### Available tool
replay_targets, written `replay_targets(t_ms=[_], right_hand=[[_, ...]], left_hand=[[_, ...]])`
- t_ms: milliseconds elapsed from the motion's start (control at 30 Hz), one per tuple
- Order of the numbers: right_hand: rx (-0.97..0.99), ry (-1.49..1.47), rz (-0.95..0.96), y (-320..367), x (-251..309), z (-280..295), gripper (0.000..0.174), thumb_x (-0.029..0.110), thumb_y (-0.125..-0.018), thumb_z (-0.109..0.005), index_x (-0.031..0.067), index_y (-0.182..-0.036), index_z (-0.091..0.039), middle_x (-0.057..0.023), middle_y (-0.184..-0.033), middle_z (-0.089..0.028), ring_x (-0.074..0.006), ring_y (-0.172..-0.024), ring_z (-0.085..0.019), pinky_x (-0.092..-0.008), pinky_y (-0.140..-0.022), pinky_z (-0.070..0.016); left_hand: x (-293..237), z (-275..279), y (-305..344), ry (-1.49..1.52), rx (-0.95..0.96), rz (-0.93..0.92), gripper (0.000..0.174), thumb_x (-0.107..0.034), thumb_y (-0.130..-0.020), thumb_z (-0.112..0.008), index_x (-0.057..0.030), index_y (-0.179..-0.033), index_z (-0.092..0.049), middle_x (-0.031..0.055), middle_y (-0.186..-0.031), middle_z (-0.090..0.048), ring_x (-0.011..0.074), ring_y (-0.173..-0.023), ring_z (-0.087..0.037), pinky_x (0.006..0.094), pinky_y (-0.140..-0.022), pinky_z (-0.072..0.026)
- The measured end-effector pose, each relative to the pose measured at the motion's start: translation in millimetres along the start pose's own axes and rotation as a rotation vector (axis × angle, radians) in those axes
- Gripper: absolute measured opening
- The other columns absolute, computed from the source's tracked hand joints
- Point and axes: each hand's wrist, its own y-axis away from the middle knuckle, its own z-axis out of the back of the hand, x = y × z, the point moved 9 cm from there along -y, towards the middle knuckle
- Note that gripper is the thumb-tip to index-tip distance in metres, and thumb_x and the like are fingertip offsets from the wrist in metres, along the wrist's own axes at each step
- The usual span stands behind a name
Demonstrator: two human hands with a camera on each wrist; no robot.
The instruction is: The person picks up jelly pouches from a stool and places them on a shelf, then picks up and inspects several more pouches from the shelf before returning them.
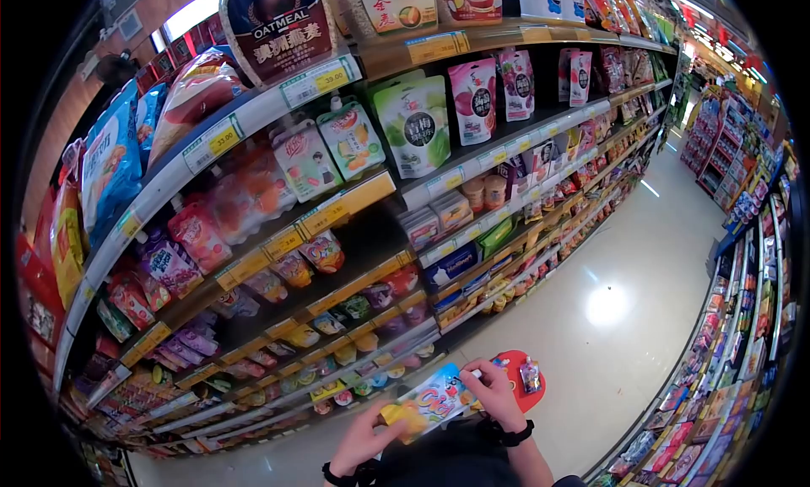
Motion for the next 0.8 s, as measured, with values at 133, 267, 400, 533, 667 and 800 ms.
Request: replay_targets(t_ms=[133,267,400,533,667,800], right_hand=[[-0.008,-0.048,-0.002,-0.9,-2.2,-1.1,0.017,0.019,-0.099,-0.066,0.004,-0.108,-0.065,0.0055,-0.085,-0.061,0.0005,-0.072,-0.052,-0.0172,-0.061,-0.0402],[-0.042,-0.029,0.028,-1.5,2.7,-3.8,0.017,0.02,-0.1,-0.065,0.0042,-0.107,-0.065,0.0059,-0.084,-0.06,0.0003,-0.072,-0.051,-0.0179,-0.061,-0.0394],[-0.016,0.032,0.019,-3.3,-4.3,-4.8,0.017,0.02,-0.099,-0.066,0.0045,-0.108,-0.065,0.0058,-0.086,-0.06,0.0003,-0.073,-0.05,-0.0179,-0.061,-0.0395],[-0.002,0.022,0.043,-4.0,-5.4,-8.7,0.017,0.019,-0.099,-0.067,0.0047,-0.108,-0.065,0.0062,-0.084,-0.06,0.0005,-0.071,-0.05,-0.0178,-0.06,-0.0399],[0.01,0.053,0.025,-5.8,-5.2,-11.9,0.018,0.019,-0.098,-0.068,0.0047,-0.108,-0.065,0.0063,-0.082,-0.061,0.0005,-0.069,-0.051,-0.0178,-0.059,-0.0403],[-0.021,0.008,-0.03,-3.1,-6.6,-7.7,0.014,0.018,-0.099,-0.065,0.0038,-0.103,-0.065,0.0046,-0.083,-0.062,-0.0018,-0.072,-0.052,-0.0202,-0.064,-0.0416]], left_hand=[[-2.3,-2.0,3.6,0.061,-0.013,-0.037,0.047,-0.023,-0.094,-0.072,0.0012,-0.131,-0.055,0.007,-0.109,-0.07,0.0135,-0.097,-0.066,0.0282,-0.087,-0.0505],[-1.4,-2.4,0.7,-0.157,0.005,-0.024,0.052,-0.027,-0.095,-0.071,0.0028,-0.133,-0.053,0.0097,-0.109,-0.069,0.014,-0.099,-0.064,0.029,-0.088,-0.0503],[23.2,-5.9,-2.8,-0.244,0.065,0.054,0.054,-0.032,-0.097,-0.068,0.004,-0.134,-0.051,0.0109,-0.111,-0.069,0.0152,-0.1,-0.064,0.0302,-0.089,-0.0504],[41.6,-10.5,1.3,-0.189,0.042,0.088,0.051,-0.034,-0.097,-0.068,0.0014,-0.131,-0.053,0.0114,-0.107,-0.07,0.0178,-0.096,-0.066,0.0317,-0.085,-0.0512],[45.2,-10.5,3.4,-0.172,-0.037,0.054,0.048,-0.038,-0.096,-0.067,-0.0029,-0.128,-0.056,0.0138,-0.1,-0.071,0.0232,-0.09,-0.069,0.0344,-0.08,-0.0523],[32.1,-13.9,3.7,-0.229,-0.008,0.046,0.053,-0.04,-0.095,-0.068,-0.0024,-0.13,-0.054,0.0146,-0.102,-0.071,0.0246,-0.092,-0.069,0.0347,-0.081,-0.0525]])
